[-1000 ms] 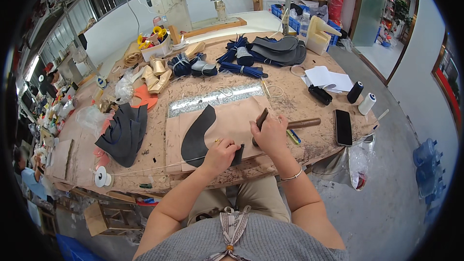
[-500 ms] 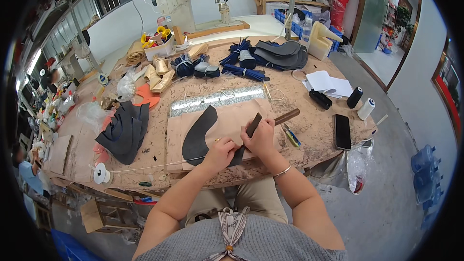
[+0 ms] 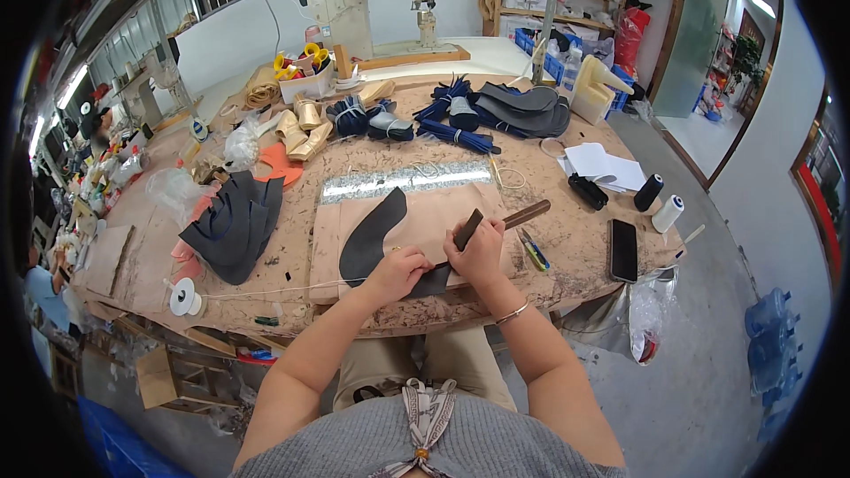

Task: The person uses a wooden mallet to repeatedly tap and shape the edges of dark leather pieces on a workbench. They handle several pieces one by one, tapping along the curved edges, then gather the finished pieces into a stack.

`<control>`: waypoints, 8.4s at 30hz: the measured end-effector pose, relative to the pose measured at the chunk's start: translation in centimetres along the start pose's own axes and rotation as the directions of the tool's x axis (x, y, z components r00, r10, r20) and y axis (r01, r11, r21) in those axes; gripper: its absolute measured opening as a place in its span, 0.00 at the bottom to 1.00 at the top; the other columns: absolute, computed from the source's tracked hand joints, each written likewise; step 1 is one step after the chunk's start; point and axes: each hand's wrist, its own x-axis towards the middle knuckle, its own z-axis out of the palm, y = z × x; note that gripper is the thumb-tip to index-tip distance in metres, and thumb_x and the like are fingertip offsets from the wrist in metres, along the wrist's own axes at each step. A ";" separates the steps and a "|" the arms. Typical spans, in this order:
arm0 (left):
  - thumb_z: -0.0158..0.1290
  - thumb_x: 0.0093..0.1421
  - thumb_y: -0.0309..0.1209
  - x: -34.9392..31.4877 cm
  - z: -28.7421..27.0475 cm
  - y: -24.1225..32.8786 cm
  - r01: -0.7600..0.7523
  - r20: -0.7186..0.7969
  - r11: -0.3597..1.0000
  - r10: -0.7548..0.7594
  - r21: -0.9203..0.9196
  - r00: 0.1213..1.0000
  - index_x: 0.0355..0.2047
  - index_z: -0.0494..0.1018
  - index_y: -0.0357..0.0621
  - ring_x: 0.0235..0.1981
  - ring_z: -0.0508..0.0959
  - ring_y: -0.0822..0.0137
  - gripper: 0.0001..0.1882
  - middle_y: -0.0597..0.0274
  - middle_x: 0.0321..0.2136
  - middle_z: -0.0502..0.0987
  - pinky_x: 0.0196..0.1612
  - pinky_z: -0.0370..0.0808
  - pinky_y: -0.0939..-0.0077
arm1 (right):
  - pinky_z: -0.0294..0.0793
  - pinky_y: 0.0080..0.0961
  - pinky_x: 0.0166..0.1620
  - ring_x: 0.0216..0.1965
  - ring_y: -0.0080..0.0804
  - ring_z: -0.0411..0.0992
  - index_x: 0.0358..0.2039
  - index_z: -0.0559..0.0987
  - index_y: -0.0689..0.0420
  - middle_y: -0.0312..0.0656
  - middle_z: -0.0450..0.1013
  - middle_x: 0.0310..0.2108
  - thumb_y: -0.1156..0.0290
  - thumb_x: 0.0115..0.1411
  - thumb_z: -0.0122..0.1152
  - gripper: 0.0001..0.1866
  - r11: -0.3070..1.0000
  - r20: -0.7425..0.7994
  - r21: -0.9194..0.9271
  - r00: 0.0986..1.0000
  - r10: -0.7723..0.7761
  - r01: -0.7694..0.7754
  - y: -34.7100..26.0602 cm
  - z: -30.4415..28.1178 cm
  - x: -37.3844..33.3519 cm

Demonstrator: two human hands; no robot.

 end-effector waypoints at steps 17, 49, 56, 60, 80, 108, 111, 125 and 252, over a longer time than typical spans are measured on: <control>0.54 0.57 0.24 -0.7 -0.2 1.1 0.018 -0.056 0.972 -0.005 0.233 0.998 0.32 0.79 0.48 0.35 0.78 0.57 0.06 0.62 0.31 0.76 0.40 0.72 0.62 | 0.61 0.35 0.43 0.27 0.36 0.72 0.24 0.75 0.53 0.34 0.73 0.22 0.70 0.48 0.70 0.10 0.996 -0.043 -0.078 0.999 0.028 -0.031 -0.6 -0.8 -0.4; 0.58 0.54 0.25 -1.7 -0.7 0.8 0.034 -0.046 0.960 -0.022 0.280 0.999 0.32 0.80 0.51 0.39 0.77 0.62 0.06 0.67 0.33 0.76 0.44 0.68 0.65 | 0.62 0.35 0.45 0.28 0.37 0.72 0.29 0.77 0.53 0.33 0.73 0.21 0.71 0.48 0.69 0.09 0.999 -0.066 0.024 0.998 -0.025 0.026 -1.5 -1.0 0.6; 0.59 0.54 0.27 -1.9 -0.5 1.0 0.056 -0.073 0.937 -0.033 0.346 0.997 0.33 0.80 0.55 0.40 0.76 0.65 0.07 0.70 0.34 0.77 0.51 0.60 0.60 | 0.62 0.36 0.43 0.26 0.37 0.69 0.27 0.76 0.52 0.32 0.71 0.21 0.73 0.47 0.68 0.08 0.979 0.096 -0.052 0.977 -0.191 0.197 -0.9 0.2 1.7; 0.59 0.54 0.28 -1.6 -0.4 1.2 0.093 -0.066 0.908 -0.072 0.410 0.995 0.33 0.79 0.56 0.42 0.76 0.65 0.07 0.71 0.34 0.76 0.52 0.60 0.61 | 0.62 0.36 0.43 0.26 0.37 0.70 0.26 0.75 0.51 0.32 0.72 0.21 0.73 0.45 0.68 0.09 0.990 0.038 0.002 0.990 -0.139 0.139 -2.4 0.2 0.7; 0.58 0.55 0.29 -1.3 0.4 1.8 0.182 -0.169 0.910 -0.126 0.373 0.978 0.32 0.77 0.53 0.48 0.73 0.60 0.04 0.66 0.33 0.74 0.56 0.59 0.55 | 0.60 0.37 0.46 0.29 0.38 0.70 0.26 0.75 0.51 0.34 0.72 0.23 0.72 0.48 0.68 0.08 0.997 -0.033 -0.003 0.997 -0.077 0.077 -2.4 0.0 1.1; 0.57 0.55 0.28 -1.4 0.7 2.4 0.123 -0.151 0.809 -0.043 0.574 0.988 0.31 0.78 0.53 0.50 0.73 0.65 0.04 0.70 0.35 0.76 0.61 0.53 0.44 | 0.61 0.37 0.46 0.30 0.38 0.72 0.27 0.77 0.54 0.35 0.76 0.26 0.70 0.51 0.69 0.08 1.000 0.069 0.014 0.998 0.011 -0.012 -1.6 0.8 1.6; 0.57 0.54 0.28 -1.7 1.2 2.4 0.138 -0.190 0.820 -0.037 0.556 0.981 0.31 0.78 0.54 0.51 0.74 0.65 0.05 0.71 0.36 0.76 0.62 0.52 0.41 | 0.61 0.36 0.46 0.30 0.36 0.72 0.27 0.77 0.53 0.35 0.75 0.25 0.70 0.51 0.68 0.07 0.998 -0.094 0.027 0.994 -0.062 0.064 -3.2 0.5 1.9; 0.64 0.50 0.26 -10.5 -5.8 2.8 0.170 -0.179 0.857 -0.093 0.487 0.979 0.31 0.79 0.47 0.39 0.77 0.59 0.07 0.64 0.33 0.77 0.41 0.73 0.69 | 0.62 0.36 0.48 0.33 0.35 0.73 0.30 0.77 0.52 0.34 0.74 0.27 0.70 0.49 0.68 0.09 0.985 0.042 0.082 0.988 0.151 -0.154 -1.0 1.8 -0.1; 0.63 0.53 0.30 -8.6 -3.7 3.5 0.238 -0.292 0.895 -0.130 0.376 0.948 0.35 0.78 0.49 0.44 0.75 0.58 0.09 0.64 0.35 0.76 0.49 0.67 0.64 | 0.61 0.36 0.47 0.32 0.37 0.72 0.30 0.77 0.53 0.36 0.74 0.27 0.70 0.51 0.68 0.08 0.996 0.065 0.068 0.996 0.056 -0.060 -1.6 1.8 0.1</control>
